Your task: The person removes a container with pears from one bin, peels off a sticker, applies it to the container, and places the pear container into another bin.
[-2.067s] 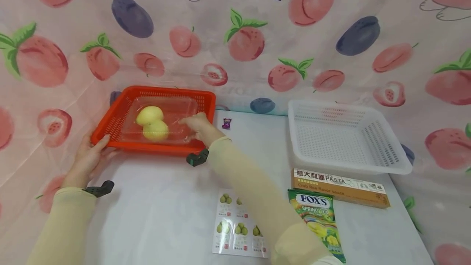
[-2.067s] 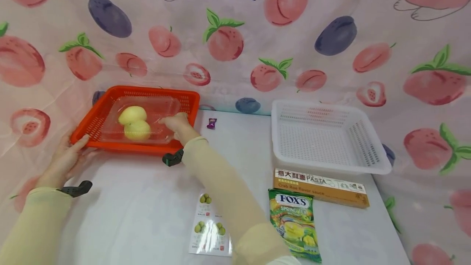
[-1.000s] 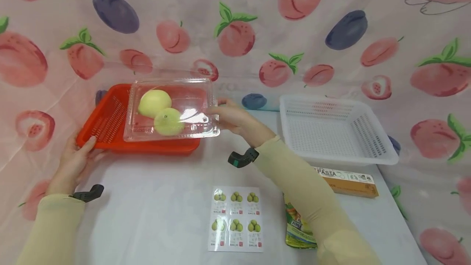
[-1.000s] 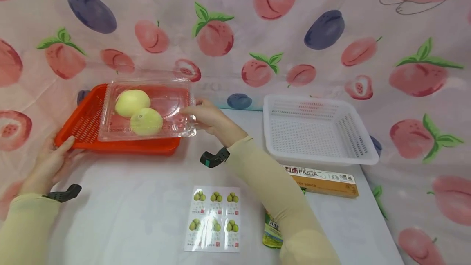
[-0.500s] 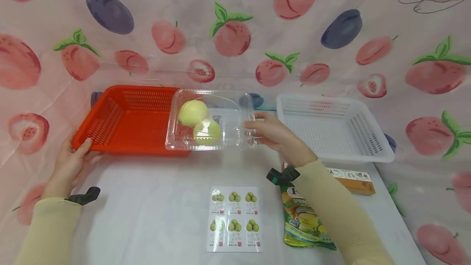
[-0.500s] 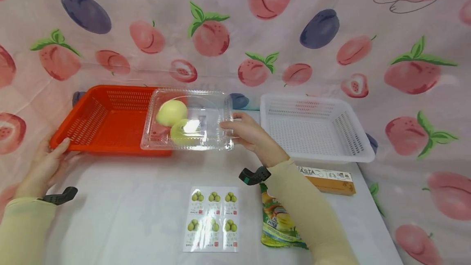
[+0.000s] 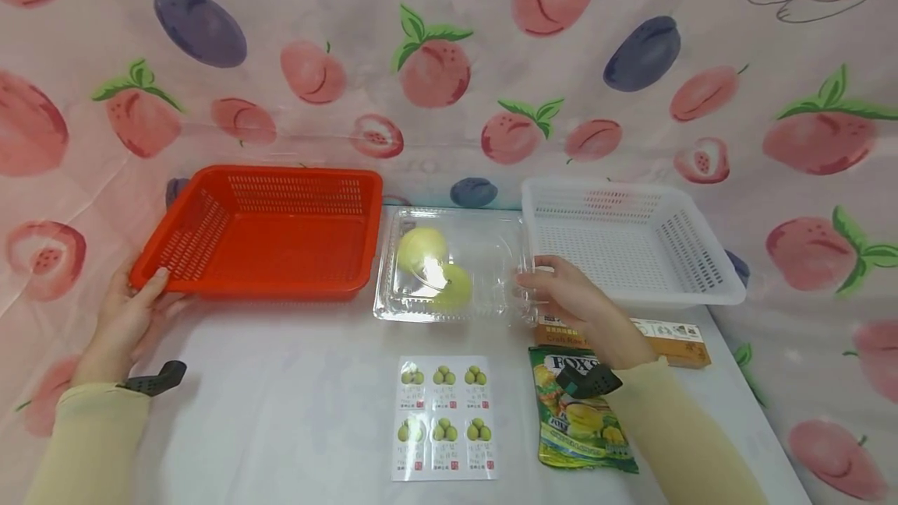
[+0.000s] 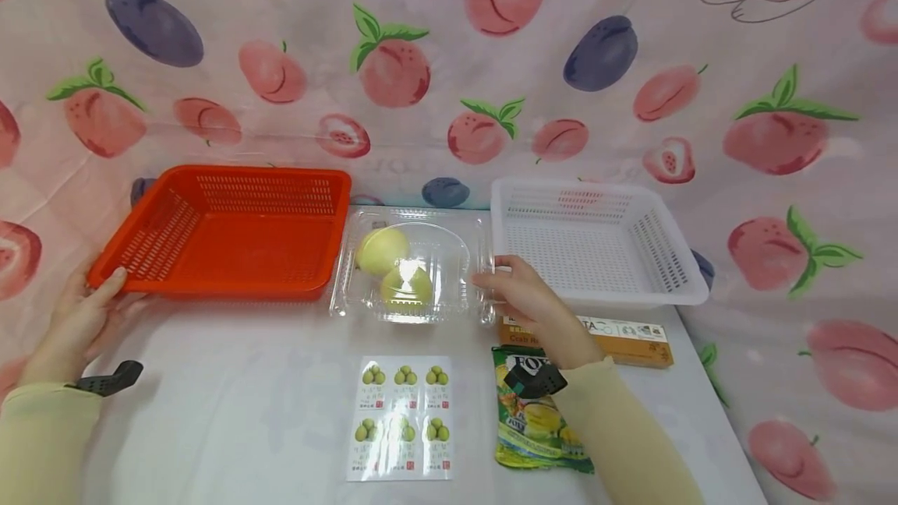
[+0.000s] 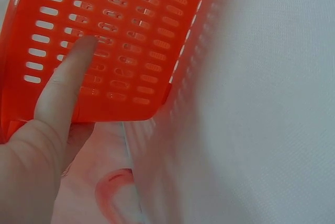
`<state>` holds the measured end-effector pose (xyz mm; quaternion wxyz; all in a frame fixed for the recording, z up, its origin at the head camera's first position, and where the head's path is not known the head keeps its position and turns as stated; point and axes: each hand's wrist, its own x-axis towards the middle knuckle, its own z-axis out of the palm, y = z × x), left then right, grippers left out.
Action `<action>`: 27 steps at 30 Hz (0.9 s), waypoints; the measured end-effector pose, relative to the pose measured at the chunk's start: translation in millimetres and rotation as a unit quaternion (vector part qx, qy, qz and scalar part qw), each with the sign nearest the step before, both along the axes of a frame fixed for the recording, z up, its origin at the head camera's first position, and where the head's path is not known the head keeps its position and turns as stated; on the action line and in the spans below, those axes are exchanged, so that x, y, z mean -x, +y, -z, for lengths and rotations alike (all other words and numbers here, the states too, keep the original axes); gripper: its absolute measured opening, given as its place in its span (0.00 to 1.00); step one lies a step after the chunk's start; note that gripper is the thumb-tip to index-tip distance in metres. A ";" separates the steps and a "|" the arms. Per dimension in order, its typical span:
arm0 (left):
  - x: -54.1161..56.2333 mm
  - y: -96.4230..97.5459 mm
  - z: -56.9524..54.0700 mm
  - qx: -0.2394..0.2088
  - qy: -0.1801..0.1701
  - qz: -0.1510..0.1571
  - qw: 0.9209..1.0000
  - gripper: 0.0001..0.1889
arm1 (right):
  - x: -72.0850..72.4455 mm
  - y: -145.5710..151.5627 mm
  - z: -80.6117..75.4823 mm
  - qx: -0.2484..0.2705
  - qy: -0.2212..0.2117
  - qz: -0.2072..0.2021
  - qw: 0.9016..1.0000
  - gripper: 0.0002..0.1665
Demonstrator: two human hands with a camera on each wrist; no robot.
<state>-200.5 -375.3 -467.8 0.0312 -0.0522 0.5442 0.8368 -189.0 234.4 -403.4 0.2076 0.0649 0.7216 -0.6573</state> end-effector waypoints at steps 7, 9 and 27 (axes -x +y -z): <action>0.0 -0.1 1.0 -0.032 0.002 -0.001 0.999 0.41 | -14.8 7.3 20.0 0.027 -0.014 0.000 1.000 0.39; 0.2 -0.8 1.3 -0.024 0.002 0.000 1.000 0.41 | -18.0 6.5 23.9 0.038 -0.016 0.004 0.999 0.39; -0.2 1.1 1.5 -0.049 0.029 0.002 0.998 0.39 | -24.8 -9.3 55.2 0.036 -0.005 0.027 0.999 0.33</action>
